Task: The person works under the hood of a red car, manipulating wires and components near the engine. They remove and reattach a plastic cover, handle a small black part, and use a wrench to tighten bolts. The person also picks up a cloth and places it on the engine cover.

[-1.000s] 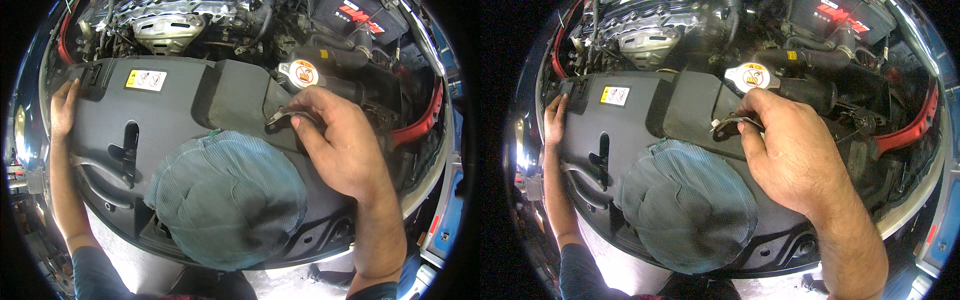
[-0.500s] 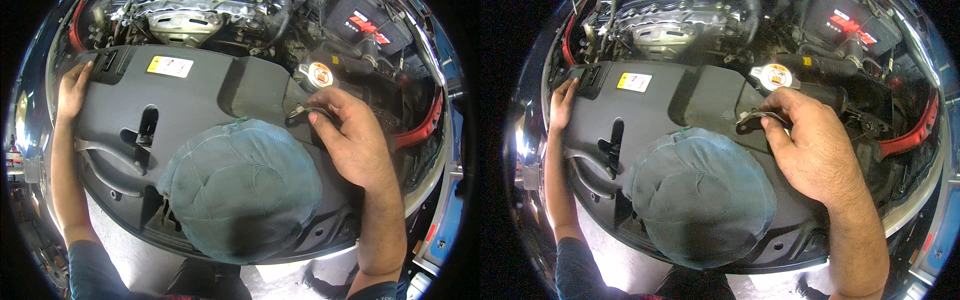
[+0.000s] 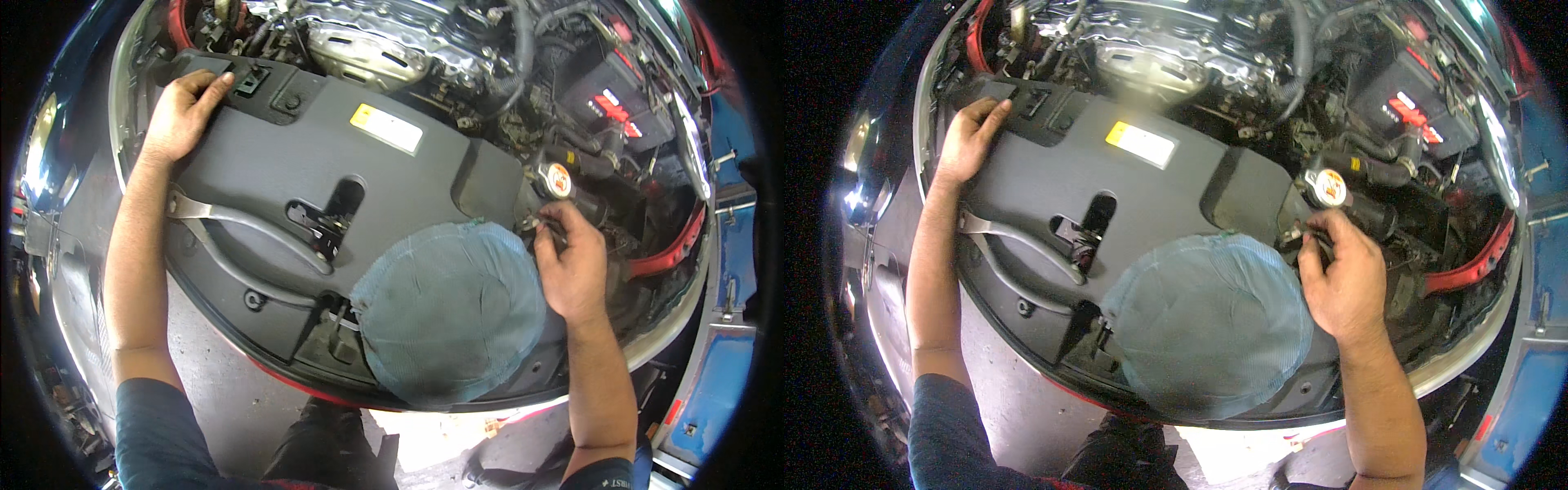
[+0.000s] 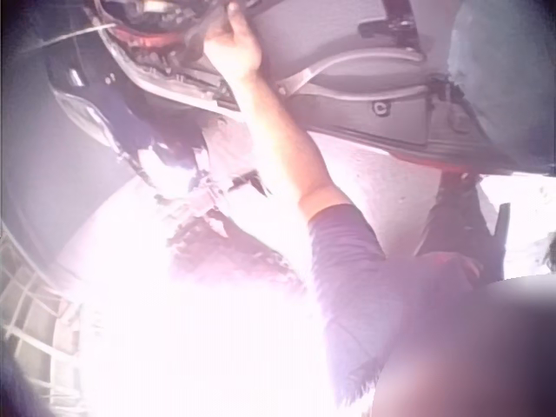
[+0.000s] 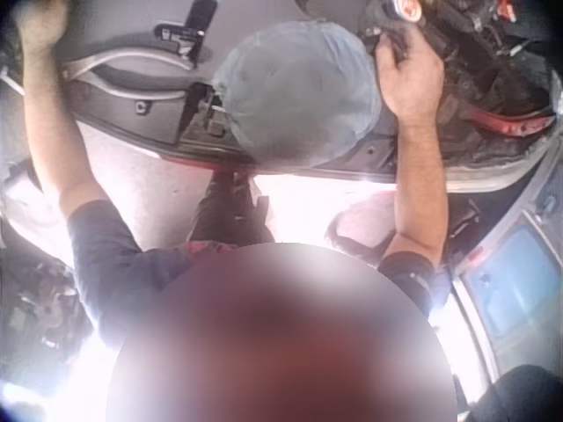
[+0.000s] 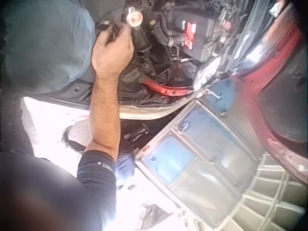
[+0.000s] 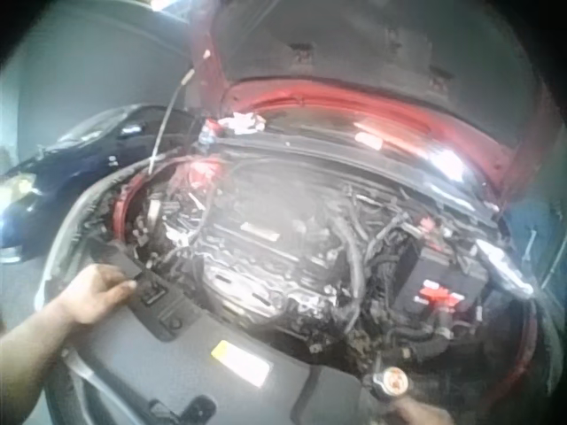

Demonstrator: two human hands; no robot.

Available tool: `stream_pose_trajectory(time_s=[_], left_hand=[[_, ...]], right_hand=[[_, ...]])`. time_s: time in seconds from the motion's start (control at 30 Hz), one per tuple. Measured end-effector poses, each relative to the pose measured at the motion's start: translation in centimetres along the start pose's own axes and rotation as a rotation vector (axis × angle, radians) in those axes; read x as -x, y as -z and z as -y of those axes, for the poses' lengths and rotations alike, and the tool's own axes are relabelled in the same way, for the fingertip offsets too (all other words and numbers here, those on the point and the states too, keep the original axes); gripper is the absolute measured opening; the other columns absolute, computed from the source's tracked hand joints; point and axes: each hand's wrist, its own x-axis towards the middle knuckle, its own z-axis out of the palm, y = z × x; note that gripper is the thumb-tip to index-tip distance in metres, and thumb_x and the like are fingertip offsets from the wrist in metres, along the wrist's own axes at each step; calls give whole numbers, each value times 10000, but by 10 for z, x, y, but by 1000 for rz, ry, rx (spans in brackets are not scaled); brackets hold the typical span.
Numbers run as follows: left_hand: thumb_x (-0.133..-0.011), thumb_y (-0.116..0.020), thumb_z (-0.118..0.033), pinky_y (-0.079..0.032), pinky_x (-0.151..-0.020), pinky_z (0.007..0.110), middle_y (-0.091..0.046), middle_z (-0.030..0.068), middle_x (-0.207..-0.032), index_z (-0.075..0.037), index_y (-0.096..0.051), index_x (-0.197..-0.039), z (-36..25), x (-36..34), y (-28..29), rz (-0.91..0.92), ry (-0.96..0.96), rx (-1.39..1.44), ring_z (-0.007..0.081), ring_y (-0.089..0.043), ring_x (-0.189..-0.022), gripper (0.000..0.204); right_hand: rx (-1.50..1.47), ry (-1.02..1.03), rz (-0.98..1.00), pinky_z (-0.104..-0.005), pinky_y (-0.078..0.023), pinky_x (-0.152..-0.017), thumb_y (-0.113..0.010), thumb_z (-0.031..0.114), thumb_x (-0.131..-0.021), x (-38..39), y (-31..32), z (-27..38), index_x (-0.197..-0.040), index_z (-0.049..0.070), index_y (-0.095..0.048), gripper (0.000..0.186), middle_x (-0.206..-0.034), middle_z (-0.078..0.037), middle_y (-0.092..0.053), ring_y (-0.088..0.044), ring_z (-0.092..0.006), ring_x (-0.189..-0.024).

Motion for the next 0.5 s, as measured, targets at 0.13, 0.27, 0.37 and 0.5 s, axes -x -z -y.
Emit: stream_pose_trajectory(time_s=[0.13,0.27,0.37,0.5], left_hand=[[-964,-579,-373,-472,-664,350,-586,146,-732,56,-638,-865,0,-3,1,23,-1,-11,213,-572,-667,444],[-937,-621,-328,-480,-681,391,-596,176,-766,48,-633,-849,-3,-3,1,-6,-37,33,319,-609,-711,386],[-934,-625,-309,-472,-671,402,-564,180,-753,53,-604,-800,-2,-1,1,-19,-33,58,332,-591,-699,387],[-920,-635,-278,-449,-655,421,-533,188,-752,56,-570,-754,1,-1,1,-34,-86,110,354,-553,-682,379]], right_hand=[[61,-13,-10,-394,-515,-763,-615,83,-819,0,-1,5,-973,18,-614,167,-894,-186,-666,-657,-374,-855],[60,3,-17,-384,-515,-772,-598,61,-806,3,-1,4,-969,8,-615,172,-894,-186,-660,-656,-371,-845],[70,23,-28,-378,-523,-757,-590,45,-801,5,-2,2,-988,3,-602,193,-885,-185,-656,-667,-351,-810],[16,-9,-39,-366,-534,-709,-596,38,-799,5,-5,0,-1012,13,-581,216,-866,-180,-659,-678,-333,-769]])
